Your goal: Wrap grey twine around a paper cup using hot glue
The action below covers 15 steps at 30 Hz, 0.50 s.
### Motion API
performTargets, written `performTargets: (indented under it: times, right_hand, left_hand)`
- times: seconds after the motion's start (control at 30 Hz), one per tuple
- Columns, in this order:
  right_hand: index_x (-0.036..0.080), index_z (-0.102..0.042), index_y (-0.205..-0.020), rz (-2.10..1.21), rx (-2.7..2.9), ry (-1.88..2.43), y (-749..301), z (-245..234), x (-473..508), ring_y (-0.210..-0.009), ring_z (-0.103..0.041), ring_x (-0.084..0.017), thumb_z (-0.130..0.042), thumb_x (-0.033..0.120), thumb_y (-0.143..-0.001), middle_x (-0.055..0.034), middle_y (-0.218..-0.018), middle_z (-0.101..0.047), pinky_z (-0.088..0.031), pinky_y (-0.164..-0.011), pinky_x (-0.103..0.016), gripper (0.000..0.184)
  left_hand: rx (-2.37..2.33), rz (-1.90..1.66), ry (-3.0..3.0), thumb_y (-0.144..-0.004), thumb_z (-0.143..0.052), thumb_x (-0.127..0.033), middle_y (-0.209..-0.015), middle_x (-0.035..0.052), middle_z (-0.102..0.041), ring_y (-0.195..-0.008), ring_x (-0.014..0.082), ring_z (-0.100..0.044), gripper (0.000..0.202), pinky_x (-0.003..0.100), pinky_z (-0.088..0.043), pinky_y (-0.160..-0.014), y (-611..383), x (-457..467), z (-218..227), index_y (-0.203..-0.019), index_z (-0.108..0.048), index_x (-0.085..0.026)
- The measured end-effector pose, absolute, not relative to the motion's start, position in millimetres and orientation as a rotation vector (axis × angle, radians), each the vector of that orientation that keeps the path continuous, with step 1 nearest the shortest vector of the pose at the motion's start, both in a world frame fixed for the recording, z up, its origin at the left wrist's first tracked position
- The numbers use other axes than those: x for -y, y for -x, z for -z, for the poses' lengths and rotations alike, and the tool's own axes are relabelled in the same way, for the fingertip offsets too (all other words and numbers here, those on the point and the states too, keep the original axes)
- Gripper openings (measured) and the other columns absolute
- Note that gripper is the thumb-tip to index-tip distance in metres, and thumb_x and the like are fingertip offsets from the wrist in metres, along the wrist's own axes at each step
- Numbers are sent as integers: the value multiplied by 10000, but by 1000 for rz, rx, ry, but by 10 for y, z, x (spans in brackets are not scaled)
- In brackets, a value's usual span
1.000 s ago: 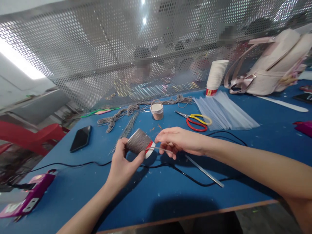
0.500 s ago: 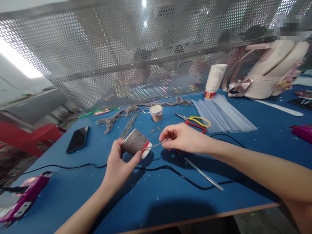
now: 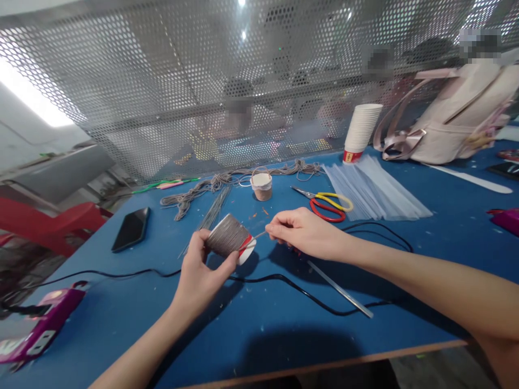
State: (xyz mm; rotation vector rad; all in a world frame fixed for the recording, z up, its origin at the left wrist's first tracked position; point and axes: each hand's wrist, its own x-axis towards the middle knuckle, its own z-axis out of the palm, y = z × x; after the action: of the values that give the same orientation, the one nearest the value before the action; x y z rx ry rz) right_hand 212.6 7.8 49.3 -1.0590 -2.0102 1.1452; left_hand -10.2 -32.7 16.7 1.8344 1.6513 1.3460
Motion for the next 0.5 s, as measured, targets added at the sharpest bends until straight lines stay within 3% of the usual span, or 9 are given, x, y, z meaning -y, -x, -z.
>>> performTargets:
  times: [0.2, 0.37, 0.5]
  right_hand:
    - [173, -486, -533, -1209, 1954, 1054, -2089, -471, -47, -474, -405, -80, -458, 392, -936, 35, -498, -468, -323, -523, -239, 460]
    - [158, -457, -493, -1765, 1438, 952, -2035, -490, -42, -454, -362, -47, -651, 460, -817, 39, -540, -481, -265, -456, -214, 483]
    - [135, -581, -603, -2069, 1151, 878, -2007, -510, -24, -441, -390, -38, -660, 387, -832, 35, -587, -531, -272, -427, -194, 349]
  left_hand:
    - [-1609, -1307, -1811, -668, -668, -337, -801, -10, -500, -728, 147, -505, 287, 277, -430, -673, 112, 336, -125, -831, -468, -213]
    - [-1591, -1303, -1768, -654, -675, -326, -800, -8, -511, -725, 145, -504, 289, 274, -430, -674, 90, 344, -120, -825, -471, -214]
    - [-1576, -1304, -1794, -658, -677, -323, -809, -6, -522, -740, 148, -513, 286, 278, -432, -690, 101, 349, -109, -830, -477, -212]
